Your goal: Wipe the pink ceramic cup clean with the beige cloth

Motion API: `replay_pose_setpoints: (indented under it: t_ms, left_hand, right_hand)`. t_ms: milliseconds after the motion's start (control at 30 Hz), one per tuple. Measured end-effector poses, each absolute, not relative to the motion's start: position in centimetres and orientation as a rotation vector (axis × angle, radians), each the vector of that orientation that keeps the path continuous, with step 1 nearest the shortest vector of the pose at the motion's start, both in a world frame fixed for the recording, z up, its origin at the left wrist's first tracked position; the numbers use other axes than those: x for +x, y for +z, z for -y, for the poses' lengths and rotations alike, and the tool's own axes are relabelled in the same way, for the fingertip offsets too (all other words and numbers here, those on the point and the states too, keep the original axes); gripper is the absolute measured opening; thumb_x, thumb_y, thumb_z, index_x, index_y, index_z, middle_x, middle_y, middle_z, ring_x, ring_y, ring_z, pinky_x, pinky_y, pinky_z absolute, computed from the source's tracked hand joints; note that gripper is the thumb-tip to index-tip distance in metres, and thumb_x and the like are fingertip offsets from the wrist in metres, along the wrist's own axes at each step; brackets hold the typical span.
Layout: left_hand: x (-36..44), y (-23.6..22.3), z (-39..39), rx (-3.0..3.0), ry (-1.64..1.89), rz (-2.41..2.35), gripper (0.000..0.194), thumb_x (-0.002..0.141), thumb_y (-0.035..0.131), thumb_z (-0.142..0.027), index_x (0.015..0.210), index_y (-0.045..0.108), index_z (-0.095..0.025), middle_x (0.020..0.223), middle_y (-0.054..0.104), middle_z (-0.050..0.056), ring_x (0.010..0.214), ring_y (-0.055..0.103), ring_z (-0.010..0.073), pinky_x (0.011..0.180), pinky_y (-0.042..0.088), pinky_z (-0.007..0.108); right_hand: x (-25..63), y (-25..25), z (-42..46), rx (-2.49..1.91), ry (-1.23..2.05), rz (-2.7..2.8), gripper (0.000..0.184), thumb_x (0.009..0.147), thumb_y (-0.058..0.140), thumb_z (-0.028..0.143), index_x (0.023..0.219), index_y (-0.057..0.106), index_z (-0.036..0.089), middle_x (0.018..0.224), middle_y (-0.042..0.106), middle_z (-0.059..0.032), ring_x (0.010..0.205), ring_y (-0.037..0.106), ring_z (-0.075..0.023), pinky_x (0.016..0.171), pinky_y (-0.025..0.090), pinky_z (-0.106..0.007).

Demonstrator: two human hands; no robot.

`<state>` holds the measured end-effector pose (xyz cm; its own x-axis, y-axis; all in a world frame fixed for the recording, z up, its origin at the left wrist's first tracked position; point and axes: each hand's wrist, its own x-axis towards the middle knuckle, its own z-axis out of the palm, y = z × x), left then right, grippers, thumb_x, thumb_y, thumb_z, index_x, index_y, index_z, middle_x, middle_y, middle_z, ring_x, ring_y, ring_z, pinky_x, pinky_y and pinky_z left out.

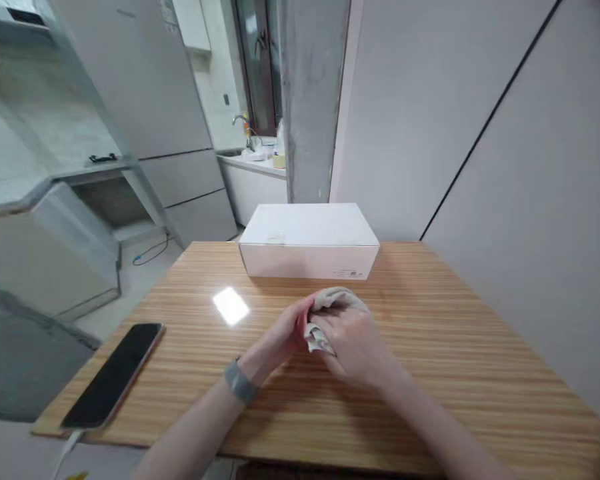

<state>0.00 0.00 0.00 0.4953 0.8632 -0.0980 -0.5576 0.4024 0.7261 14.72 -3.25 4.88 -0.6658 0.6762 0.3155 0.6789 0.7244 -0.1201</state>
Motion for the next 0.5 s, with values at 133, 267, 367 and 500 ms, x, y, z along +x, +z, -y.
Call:
replay_pose_setpoints:
  t_ms: [133,267,367,500]
  left_hand:
    - [1.0,0.0,0.2,0.688,1.005,-0.507,0.031,0.083,0.064,-0.035,0.105,0.070,-0.014,0.098,0.071,0.004,0.085,0.061,0.0169,0.075,0.043,0.026]
    - [1.5,-0.3,0.6,0.672,1.027,-0.487,0.033,0.083,0.063,-0.039,0.105,0.070,-0.015,0.098,0.071,0.004,0.087,0.060,0.0169,0.078,0.044,0.026]
    - [1.6,-0.7,0.8,0.662,1.044,-0.487,0.032,0.082,0.064,-0.039,0.102,0.070,-0.015,0.099,0.070,0.004,0.091,0.060,0.0167,0.085,0.043,0.026]
    - [1.8,-1.2,0.9,0.674,1.071,-0.505,0.031,0.085,0.061,-0.037,0.104,0.070,-0.015,0.104,0.070,0.006,0.096,0.060,0.0176,0.092,0.042,0.028]
  right_hand:
    - [14.4,4.8,3.4,-1.219,-0.037,2.508,0.024,0.083,0.050,0.027,0.096,0.067,0.015,0.094,0.073,-0.0117,0.088,0.064,-0.0268,0.085,0.041,-0.038]
    - [13.7,4.7,3.9,-1.395,-0.138,2.403,0.028,0.086,0.048,0.029,0.098,0.068,0.014,0.092,0.074,-0.0133,0.082,0.066,-0.0278,0.076,0.042,-0.039]
    - [13.4,4.7,4.2,-1.443,-0.182,2.358,0.027,0.088,0.045,0.028,0.094,0.068,0.014,0.087,0.074,-0.0122,0.078,0.067,-0.0270,0.073,0.042,-0.038]
    - [13.1,4.4,4.2,-1.440,-0.183,2.345,0.026,0.087,0.046,0.027,0.092,0.068,0.014,0.085,0.074,-0.0114,0.077,0.067,-0.0270,0.073,0.044,-0.038]
